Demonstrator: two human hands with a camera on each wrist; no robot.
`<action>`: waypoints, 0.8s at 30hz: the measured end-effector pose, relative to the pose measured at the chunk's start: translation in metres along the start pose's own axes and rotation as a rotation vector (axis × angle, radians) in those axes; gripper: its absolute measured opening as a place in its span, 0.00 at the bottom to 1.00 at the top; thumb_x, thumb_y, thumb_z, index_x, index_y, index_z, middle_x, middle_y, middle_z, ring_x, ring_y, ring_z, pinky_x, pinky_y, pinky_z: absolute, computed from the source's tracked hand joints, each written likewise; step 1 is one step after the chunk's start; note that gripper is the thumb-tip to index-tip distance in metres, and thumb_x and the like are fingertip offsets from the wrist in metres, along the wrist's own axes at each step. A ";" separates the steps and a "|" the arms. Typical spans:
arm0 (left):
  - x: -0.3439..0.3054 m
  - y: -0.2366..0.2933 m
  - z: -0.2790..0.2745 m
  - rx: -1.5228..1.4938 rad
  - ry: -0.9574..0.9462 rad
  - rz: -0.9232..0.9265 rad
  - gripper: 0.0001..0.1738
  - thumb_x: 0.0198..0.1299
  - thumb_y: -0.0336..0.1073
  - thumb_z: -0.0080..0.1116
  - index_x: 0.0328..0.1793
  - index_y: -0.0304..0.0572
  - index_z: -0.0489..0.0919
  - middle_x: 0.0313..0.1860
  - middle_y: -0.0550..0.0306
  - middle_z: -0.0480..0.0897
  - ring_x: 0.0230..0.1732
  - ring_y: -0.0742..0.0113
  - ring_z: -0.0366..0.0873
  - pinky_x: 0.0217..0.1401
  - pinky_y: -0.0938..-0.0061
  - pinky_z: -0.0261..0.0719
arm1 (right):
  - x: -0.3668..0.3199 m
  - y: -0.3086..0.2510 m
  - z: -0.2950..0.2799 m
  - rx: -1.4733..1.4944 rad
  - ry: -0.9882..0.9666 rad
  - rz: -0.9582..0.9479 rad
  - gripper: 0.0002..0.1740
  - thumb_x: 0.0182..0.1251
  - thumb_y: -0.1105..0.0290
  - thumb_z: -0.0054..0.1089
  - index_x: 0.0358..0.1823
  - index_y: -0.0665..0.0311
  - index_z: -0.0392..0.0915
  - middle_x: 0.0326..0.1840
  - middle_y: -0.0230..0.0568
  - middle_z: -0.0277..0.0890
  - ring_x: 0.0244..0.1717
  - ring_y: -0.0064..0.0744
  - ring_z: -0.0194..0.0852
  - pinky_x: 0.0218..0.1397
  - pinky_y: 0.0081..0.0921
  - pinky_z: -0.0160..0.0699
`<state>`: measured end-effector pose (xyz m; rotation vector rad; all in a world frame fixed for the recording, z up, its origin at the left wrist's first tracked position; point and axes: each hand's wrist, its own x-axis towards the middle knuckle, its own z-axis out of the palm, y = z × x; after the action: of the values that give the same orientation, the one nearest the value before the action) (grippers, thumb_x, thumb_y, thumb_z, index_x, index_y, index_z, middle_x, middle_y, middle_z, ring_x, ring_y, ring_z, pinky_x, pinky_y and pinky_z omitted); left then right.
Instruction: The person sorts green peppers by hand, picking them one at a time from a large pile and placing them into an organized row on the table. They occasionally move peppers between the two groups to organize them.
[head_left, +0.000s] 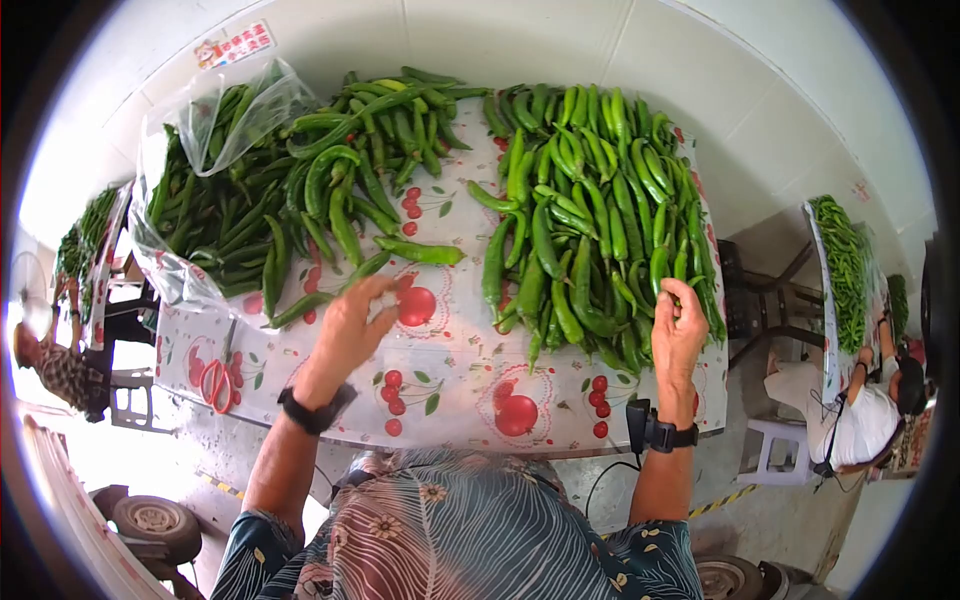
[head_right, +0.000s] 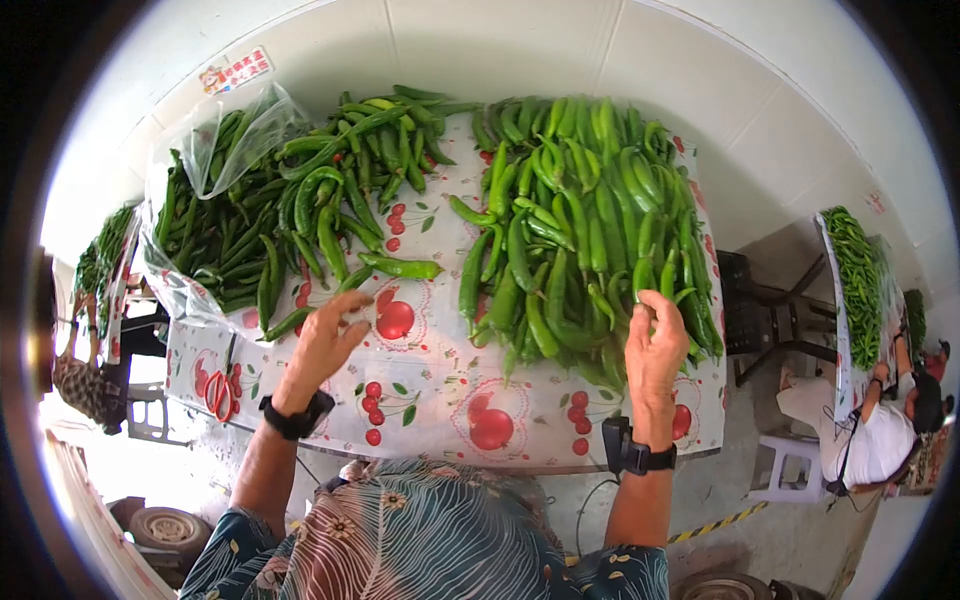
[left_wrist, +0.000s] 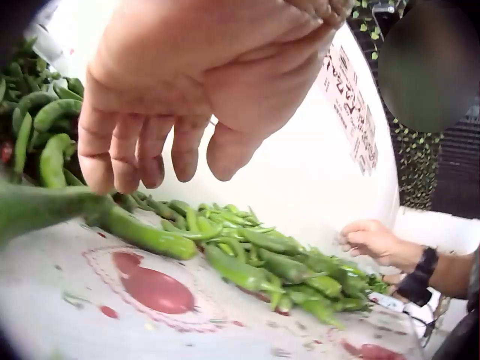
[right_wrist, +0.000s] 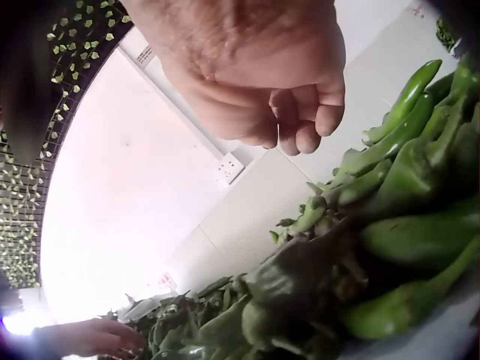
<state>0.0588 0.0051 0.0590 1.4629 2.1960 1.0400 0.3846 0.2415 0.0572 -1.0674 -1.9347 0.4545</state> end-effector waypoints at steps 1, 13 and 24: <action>0.006 -0.008 -0.003 0.099 0.047 0.040 0.22 0.55 0.33 0.60 0.57 0.40 0.76 0.52 0.47 0.80 0.51 0.51 0.78 0.53 0.64 0.76 | -0.003 -0.007 0.002 0.069 -0.026 0.011 0.09 0.64 0.80 0.56 0.45 0.65 0.78 0.39 0.40 0.81 0.36 0.29 0.78 0.39 0.24 0.77; 0.025 -0.034 0.017 0.555 -0.224 -0.262 0.31 0.50 0.34 0.64 0.63 0.48 0.71 0.49 0.48 0.78 0.52 0.46 0.77 0.50 0.54 0.75 | -0.051 -0.063 0.036 0.297 -0.509 0.095 0.11 0.63 0.75 0.58 0.47 0.63 0.78 0.41 0.44 0.82 0.39 0.35 0.82 0.41 0.26 0.80; 0.034 -0.010 0.027 0.356 -0.042 0.181 0.23 0.48 0.25 0.57 0.55 0.43 0.74 0.60 0.49 0.74 0.54 0.46 0.75 0.55 0.56 0.75 | -0.076 -0.077 0.062 0.347 -0.724 0.023 0.13 0.62 0.74 0.58 0.48 0.67 0.77 0.40 0.55 0.81 0.41 0.50 0.82 0.44 0.34 0.79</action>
<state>0.0535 0.0441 0.0386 1.8445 2.3403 0.6822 0.3152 0.1413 0.0332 -0.7459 -2.3271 1.2747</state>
